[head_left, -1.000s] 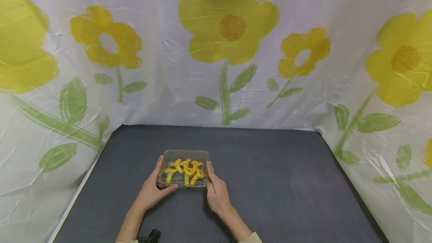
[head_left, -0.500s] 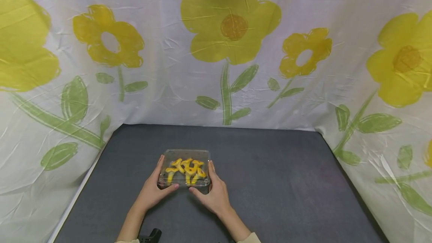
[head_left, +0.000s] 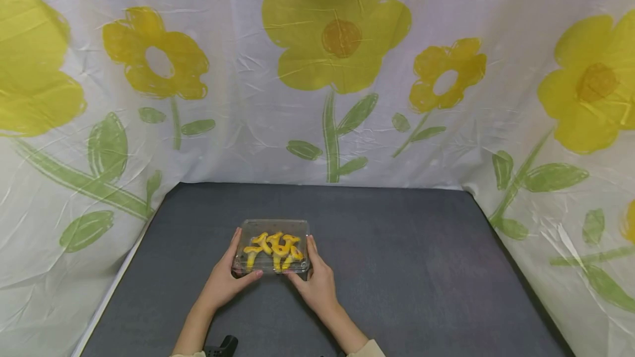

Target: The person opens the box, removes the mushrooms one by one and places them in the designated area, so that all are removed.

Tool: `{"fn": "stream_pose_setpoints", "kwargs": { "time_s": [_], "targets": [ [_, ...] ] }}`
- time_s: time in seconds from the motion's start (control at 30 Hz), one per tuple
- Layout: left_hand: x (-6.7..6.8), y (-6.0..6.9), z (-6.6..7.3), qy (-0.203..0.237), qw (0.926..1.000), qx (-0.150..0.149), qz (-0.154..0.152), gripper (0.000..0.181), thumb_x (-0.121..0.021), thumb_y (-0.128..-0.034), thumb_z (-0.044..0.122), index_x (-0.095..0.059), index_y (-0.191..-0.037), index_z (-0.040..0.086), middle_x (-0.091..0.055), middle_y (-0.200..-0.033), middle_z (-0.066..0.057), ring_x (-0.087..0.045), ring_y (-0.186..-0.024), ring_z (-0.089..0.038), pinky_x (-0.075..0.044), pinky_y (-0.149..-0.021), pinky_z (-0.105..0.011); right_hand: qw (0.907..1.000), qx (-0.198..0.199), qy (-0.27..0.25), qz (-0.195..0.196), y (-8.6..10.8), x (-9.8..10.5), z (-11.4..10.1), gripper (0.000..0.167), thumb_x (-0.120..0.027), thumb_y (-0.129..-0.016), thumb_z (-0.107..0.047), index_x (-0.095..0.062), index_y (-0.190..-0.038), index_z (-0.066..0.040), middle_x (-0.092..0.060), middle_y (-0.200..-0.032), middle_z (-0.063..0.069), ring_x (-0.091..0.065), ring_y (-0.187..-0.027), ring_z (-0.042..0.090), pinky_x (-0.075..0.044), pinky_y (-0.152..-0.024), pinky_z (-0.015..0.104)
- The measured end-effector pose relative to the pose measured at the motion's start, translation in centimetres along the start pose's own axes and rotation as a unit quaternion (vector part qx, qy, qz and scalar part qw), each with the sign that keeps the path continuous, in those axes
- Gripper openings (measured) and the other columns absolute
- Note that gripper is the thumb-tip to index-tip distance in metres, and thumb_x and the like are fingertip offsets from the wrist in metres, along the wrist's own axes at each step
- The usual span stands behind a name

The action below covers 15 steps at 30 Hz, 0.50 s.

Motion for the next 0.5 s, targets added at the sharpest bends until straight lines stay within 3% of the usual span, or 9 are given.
{"fn": "stream_pose_setpoints", "kwargs": {
  "time_s": [0.17, 0.27, 0.37, 0.5],
  "targets": [
    [-0.04, 0.02, -0.09, 0.005, 1.0, 0.001, 0.002, 0.119, -0.087, -0.0892, 0.039, -0.005, -0.173, 0.022, -0.007, -0.178, -0.016, -0.02, -0.157, -0.052, -0.027, -0.115, -0.077, 0.9993, -0.018, -0.027, -0.015, -0.02, 0.15, -0.02, 0.098, -0.091, -0.086, -0.026, -0.037, -0.161, 0.006, -0.061, -0.145, 0.027, -0.031, -0.049, -0.008, -0.035, -0.048, 0.013],
    [-0.04, 0.07, -0.13, 0.002, 1.0, 0.004, 0.002, 0.117, -0.086, -0.0903, 0.039, -0.005, -0.173, 0.021, -0.007, -0.178, -0.016, -0.019, -0.158, -0.052, -0.027, -0.115, -0.077, 0.9976, -0.036, -0.051, -0.029, -0.03, 0.23, -0.03, 0.103, -0.092, -0.086, -0.028, -0.033, -0.163, 0.006, -0.072, -0.112, 0.019, -0.037, -0.049, -0.008, -0.038, -0.048, 0.014],
    [-0.05, 0.06, -0.11, -0.001, 1.0, 0.009, 0.003, 0.117, -0.085, -0.091, 0.04, -0.005, -0.173, 0.02, -0.007, -0.178, -0.016, -0.019, -0.158, -0.051, -0.025, -0.116, -0.076, 0.9929, -0.057, -0.091, -0.05, -0.09, 0.24, 0.0, 0.11, -0.092, -0.085, -0.03, -0.027, -0.166, 0.004, -0.066, -0.078, 0.008, -0.043, -0.048, -0.007, -0.042, -0.049, 0.016],
    [-0.07, 0.06, 0.01, -0.001, 0.9999, 0.015, 0.004, 0.117, -0.085, -0.091, 0.042, -0.004, -0.173, 0.019, -0.008, -0.177, -0.018, -0.02, -0.157, -0.052, -0.026, -0.116, -0.076, 0.9826, -0.081, -0.151, -0.07, -0.08, 0.19, 0.03, 0.111, -0.09, -0.088, -0.029, -0.02, -0.168, 0.0, -0.071, -0.082, 0.011, -0.047, -0.047, -0.005, -0.043, -0.049, 0.017]
  ]
}}
Point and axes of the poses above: each hand's wrist, its own y-axis away from the middle knuckle, its own x-axis out of the back of the hand, z = x × y, the point moved 2 cm from there along -y, towards the middle knuckle
